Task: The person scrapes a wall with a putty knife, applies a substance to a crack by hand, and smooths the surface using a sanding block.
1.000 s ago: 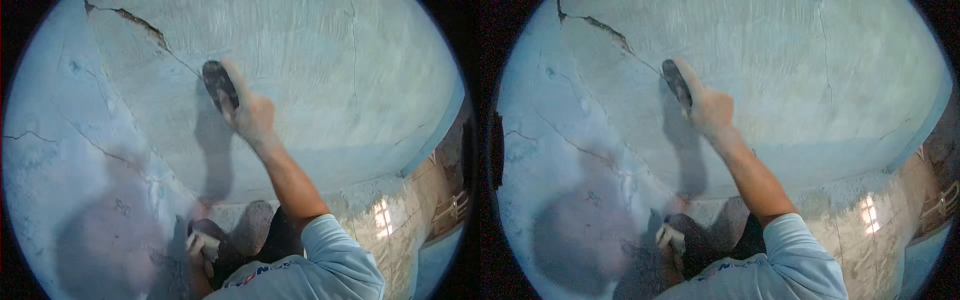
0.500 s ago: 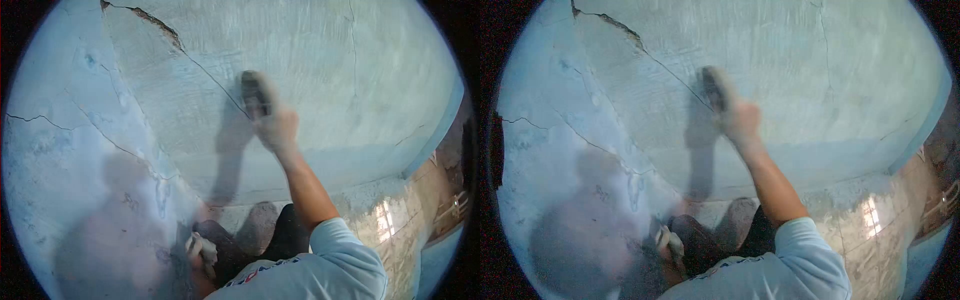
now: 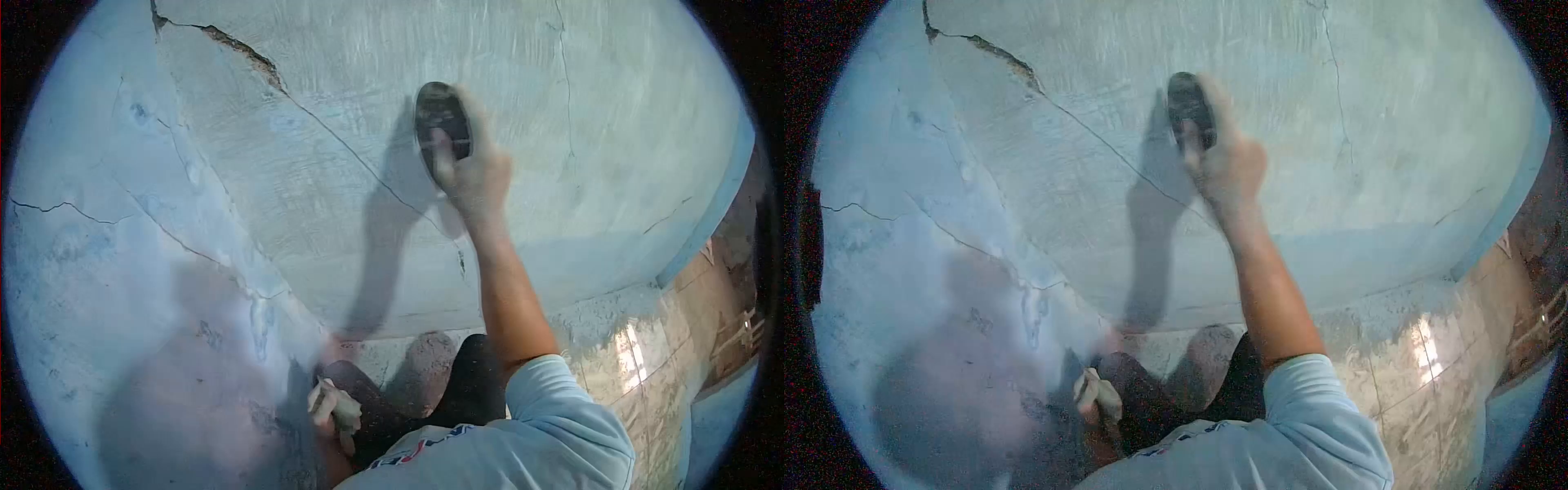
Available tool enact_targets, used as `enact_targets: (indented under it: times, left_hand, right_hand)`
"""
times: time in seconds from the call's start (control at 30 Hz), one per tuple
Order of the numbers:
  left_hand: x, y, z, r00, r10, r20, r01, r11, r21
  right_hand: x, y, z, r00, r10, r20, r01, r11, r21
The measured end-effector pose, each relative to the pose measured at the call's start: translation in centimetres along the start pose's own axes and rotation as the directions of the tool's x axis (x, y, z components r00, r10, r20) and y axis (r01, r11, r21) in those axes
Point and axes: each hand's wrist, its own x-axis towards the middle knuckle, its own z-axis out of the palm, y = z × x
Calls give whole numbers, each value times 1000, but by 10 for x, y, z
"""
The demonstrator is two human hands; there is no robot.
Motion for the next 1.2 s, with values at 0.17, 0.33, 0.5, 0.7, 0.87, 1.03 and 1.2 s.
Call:
enact_targets:
  times: [0.17, 0.33, 0.5, 0.7, 0.87, 1.03, 1.2]
  left_hand:
    - [14, -24, 0, 996, -62, 71, 68, 994, -85]
    - [-4, 17, 24, 994, -106, 8, 107, 990, -97]
    - [-6, 15, 17, 992, -127, -28, 125, 990, -67]
    - [-12, 39, 30, 996, -86, -5, 84, 986, -143]
    - [-24, 18, 0, 989, -128, -71, 124, 990, -64]
    - [-1, 6, 4, 988, -81, -128, 87, 996, 38]
    - [-23, 21, 3, 996, -85, -8, 83, 989, -122]
  right_hand:
    - [3, -26, 18, 952, 7, 305, 36, 990, -135]
    - [-29, 72, -62, 988, 48, -149, -27, 990, 140]
    - [-56, -5, 11, 968, 16, 250, -9, 1000, -29]
    - [-57, 42, -29, 994, 50, -94, -55, 997, -46]
    - [-66, 48, -29, 988, 129, -81, -127, 992, 20]
    - [-81, -9, 26, 925, 115, 361, -123, 992, -1]
    - [-60, 61, -7, 840, 481, -252, -358, 839, 409]
